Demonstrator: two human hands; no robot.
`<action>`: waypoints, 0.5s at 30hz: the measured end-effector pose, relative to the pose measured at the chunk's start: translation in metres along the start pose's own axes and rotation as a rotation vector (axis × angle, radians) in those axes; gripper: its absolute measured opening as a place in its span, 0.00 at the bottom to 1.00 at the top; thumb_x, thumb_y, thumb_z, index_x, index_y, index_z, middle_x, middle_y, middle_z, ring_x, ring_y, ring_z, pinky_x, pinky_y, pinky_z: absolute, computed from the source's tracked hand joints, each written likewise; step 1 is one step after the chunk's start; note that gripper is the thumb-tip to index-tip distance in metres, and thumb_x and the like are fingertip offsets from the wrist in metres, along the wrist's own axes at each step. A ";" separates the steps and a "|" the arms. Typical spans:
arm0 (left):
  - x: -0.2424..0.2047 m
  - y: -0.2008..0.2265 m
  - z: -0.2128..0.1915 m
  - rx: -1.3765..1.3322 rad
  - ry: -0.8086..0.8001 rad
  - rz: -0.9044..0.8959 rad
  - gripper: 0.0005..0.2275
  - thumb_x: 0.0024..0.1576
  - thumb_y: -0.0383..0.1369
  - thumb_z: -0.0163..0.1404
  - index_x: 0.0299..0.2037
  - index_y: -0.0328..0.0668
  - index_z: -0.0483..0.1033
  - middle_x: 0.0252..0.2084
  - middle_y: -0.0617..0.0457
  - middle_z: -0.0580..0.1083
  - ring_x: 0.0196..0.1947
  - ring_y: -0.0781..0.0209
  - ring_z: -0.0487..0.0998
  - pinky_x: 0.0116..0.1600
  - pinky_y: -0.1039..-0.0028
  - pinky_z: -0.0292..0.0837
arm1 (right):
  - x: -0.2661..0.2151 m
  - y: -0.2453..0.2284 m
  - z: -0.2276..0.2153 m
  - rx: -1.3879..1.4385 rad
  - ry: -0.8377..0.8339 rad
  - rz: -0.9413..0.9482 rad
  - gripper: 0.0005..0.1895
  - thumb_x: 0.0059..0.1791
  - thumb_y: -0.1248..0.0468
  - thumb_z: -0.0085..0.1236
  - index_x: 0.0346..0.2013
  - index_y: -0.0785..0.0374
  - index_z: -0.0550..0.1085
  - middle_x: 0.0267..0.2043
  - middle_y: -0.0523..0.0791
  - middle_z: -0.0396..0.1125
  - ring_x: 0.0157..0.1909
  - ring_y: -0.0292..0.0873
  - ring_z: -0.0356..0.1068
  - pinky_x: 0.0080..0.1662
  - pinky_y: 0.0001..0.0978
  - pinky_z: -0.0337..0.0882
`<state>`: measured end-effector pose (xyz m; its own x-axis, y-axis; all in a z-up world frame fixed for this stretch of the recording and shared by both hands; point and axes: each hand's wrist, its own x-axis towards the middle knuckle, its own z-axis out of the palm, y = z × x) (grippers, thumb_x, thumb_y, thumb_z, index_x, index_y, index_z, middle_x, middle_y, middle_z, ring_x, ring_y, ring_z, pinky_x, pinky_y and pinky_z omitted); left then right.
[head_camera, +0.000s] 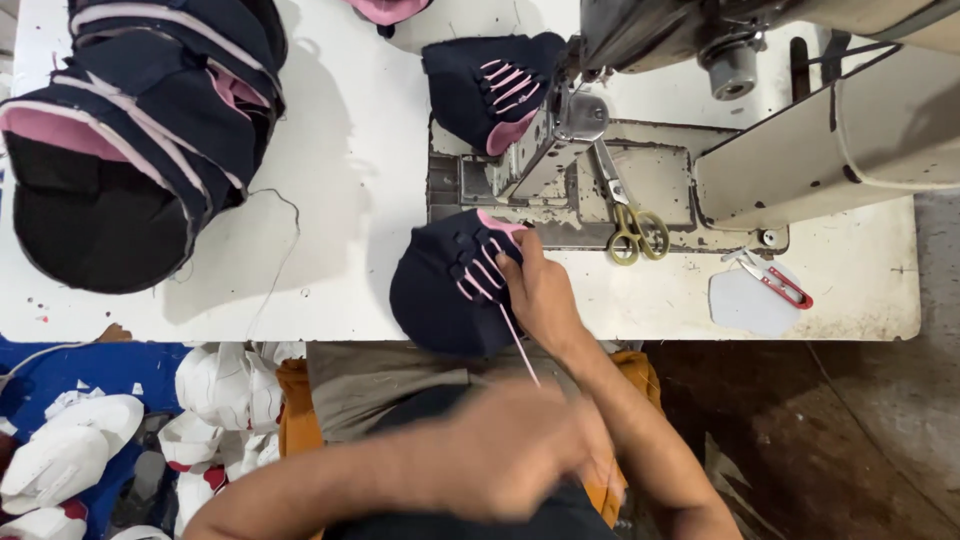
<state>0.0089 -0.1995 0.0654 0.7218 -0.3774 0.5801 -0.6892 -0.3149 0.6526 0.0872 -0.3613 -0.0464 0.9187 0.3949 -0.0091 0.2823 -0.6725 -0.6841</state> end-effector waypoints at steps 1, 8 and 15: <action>0.003 -0.007 -0.009 0.018 0.083 -0.102 0.04 0.54 0.27 0.50 0.37 0.45 0.74 0.37 0.47 0.74 0.39 0.49 0.74 0.43 0.60 0.69 | -0.005 0.000 -0.001 -0.126 0.000 -0.109 0.19 0.55 0.64 0.51 0.60 0.62 0.66 0.46 0.62 0.71 0.41 0.63 0.73 0.41 0.48 0.71; 0.000 -0.137 -0.003 -0.266 0.639 -0.693 0.04 0.68 0.25 0.44 0.41 0.34 0.65 0.26 0.57 0.64 0.24 0.71 0.62 0.29 0.77 0.58 | -0.010 -0.028 -0.028 0.320 -0.148 -0.030 0.27 0.49 0.62 0.62 0.58 0.65 0.63 0.38 0.52 0.74 0.39 0.51 0.76 0.43 0.40 0.72; -0.031 -0.072 -0.003 -0.286 0.472 -0.660 0.06 0.67 0.21 0.45 0.52 0.33 0.70 0.30 0.55 0.73 0.28 0.70 0.73 0.34 0.78 0.70 | -0.009 -0.021 -0.023 0.420 -0.171 0.087 0.30 0.42 0.66 0.70 0.53 0.64 0.64 0.39 0.47 0.76 0.42 0.38 0.76 0.45 0.31 0.74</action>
<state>0.0367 -0.1626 0.0022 0.9637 0.2278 0.1391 -0.1221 -0.0871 0.9887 0.0793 -0.3649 -0.0153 0.8653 0.4696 -0.1755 0.0375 -0.4096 -0.9115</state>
